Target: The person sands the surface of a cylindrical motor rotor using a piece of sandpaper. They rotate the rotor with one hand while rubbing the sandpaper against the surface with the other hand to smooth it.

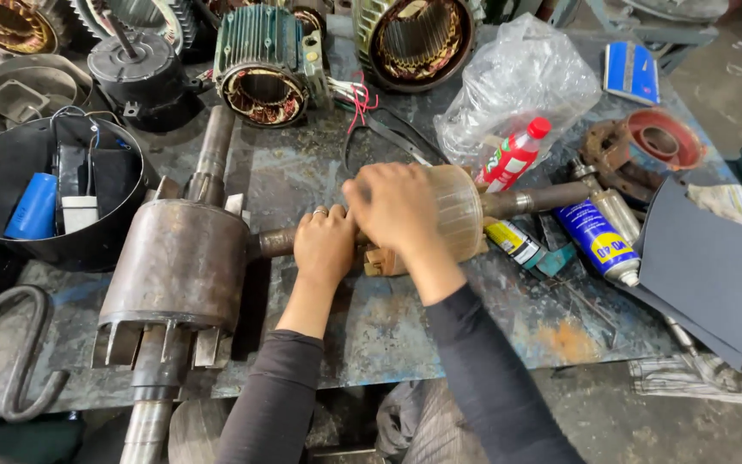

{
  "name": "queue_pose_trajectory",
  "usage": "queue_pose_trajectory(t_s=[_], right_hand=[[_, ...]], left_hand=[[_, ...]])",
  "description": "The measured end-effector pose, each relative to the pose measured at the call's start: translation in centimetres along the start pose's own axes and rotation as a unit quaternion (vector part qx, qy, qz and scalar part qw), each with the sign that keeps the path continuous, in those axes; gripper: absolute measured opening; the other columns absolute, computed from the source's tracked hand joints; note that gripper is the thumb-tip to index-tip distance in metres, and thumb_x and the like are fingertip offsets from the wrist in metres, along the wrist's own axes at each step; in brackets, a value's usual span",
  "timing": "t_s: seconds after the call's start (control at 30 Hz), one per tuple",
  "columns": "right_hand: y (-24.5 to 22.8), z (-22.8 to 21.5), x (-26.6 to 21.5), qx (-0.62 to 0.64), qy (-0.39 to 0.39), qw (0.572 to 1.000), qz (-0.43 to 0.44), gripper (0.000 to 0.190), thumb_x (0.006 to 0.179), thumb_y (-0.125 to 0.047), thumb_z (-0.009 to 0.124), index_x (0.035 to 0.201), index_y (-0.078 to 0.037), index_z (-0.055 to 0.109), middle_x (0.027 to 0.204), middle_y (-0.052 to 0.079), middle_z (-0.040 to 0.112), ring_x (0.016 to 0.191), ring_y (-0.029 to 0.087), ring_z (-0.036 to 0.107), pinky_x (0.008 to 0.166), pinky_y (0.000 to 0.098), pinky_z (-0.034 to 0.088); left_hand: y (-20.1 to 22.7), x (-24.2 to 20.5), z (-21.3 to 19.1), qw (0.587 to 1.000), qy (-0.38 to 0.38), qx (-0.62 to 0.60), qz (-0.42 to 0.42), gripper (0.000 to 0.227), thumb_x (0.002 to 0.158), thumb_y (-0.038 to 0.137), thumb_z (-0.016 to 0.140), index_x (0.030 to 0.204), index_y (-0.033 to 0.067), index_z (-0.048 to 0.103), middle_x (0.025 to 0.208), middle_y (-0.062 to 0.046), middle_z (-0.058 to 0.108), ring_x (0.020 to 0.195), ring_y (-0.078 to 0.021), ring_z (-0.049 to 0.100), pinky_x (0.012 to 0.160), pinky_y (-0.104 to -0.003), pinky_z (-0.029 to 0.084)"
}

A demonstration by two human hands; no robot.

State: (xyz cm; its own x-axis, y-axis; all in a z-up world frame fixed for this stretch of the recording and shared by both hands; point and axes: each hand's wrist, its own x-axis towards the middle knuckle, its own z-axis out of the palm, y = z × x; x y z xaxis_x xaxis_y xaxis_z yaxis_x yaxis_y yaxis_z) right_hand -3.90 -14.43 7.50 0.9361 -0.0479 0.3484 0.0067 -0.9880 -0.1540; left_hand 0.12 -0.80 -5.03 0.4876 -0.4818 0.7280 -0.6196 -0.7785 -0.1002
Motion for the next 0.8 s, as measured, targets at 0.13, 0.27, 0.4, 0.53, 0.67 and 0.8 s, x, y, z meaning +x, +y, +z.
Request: queue_pose_trajectory(t_s=[0.13,0.27,0.4,0.53,0.67,0.8], right_hand=[[-1.2,-2.9,-7.2,0.034,0.122,0.986,-0.108,0.06,0.107,-0.051,0.054,0.143,-0.003,0.065,0.148,0.019,0.063,0.145,0.037,0.052,0.125,0.055,0.027],[5.0,-3.4,-9.3,0.045,0.093,0.991,-0.08,0.074,0.107,-0.061,0.037,0.153,-0.006,0.057,0.156,0.022,0.054,0.148,0.045,0.044,0.121,0.0641,0.026],[12.3,-1.2,-3.8,-0.034,0.004,0.999,0.011,0.057,0.109,-0.065,0.046,0.137,-0.022,0.069,0.138,0.002,0.069,0.137,0.027,0.06,0.118,0.052,0.038],[2.9,-3.4,-1.1,-0.044,-0.111,0.988,0.102,0.068,0.101,-0.067,0.041,0.115,-0.014,0.08,0.119,0.013,0.079,0.119,0.036,0.072,0.107,0.0557,0.048],[-1.6,-2.4,-5.5,0.01,0.089,0.993,-0.076,0.056,0.101,-0.053,0.054,0.131,-0.009,0.069,0.135,0.017,0.068,0.131,0.037,0.062,0.114,0.0553,0.039],[1.4,-2.7,-11.7,0.06,0.103,0.99,-0.081,0.078,0.106,-0.061,0.044,0.159,-0.004,0.047,0.164,0.024,0.044,0.153,0.045,0.036,0.124,0.0612,0.02]], left_hand=[[0.1,-0.2,-0.6,0.998,-0.049,-0.026,-0.001,0.011,0.092,0.023,0.061,0.083,0.0206,0.068,0.075,-0.001,0.063,0.071,-0.0264,0.067,0.068,-0.039,0.049],[0.7,-0.1,-3.1,1.0,0.007,0.006,0.014,0.005,0.093,0.017,0.063,0.089,0.0203,0.065,0.07,-0.001,0.058,0.07,-0.0248,0.065,0.067,-0.036,0.048],[0.7,-0.4,-2.7,0.999,0.036,0.006,0.012,0.008,0.094,0.016,0.065,0.088,0.0216,0.064,0.07,-0.003,0.058,0.07,-0.0263,0.064,0.067,-0.037,0.047],[0.3,-0.5,-2.3,1.0,0.03,0.003,0.007,0.008,0.094,0.018,0.064,0.087,0.0213,0.063,0.071,-0.002,0.059,0.07,-0.0249,0.065,0.067,-0.036,0.047],[0.3,-0.5,-1.4,1.0,-0.011,-0.001,0.003,0.008,0.092,0.023,0.062,0.086,0.0216,0.066,0.077,-0.001,0.064,0.077,-0.0246,0.068,0.071,-0.035,0.048],[0.5,0.0,-3.3,1.0,0.027,0.01,0.013,0.008,0.095,0.019,0.064,0.087,0.0213,0.064,0.07,0.0,0.058,0.069,-0.0233,0.064,0.067,-0.035,0.047]])
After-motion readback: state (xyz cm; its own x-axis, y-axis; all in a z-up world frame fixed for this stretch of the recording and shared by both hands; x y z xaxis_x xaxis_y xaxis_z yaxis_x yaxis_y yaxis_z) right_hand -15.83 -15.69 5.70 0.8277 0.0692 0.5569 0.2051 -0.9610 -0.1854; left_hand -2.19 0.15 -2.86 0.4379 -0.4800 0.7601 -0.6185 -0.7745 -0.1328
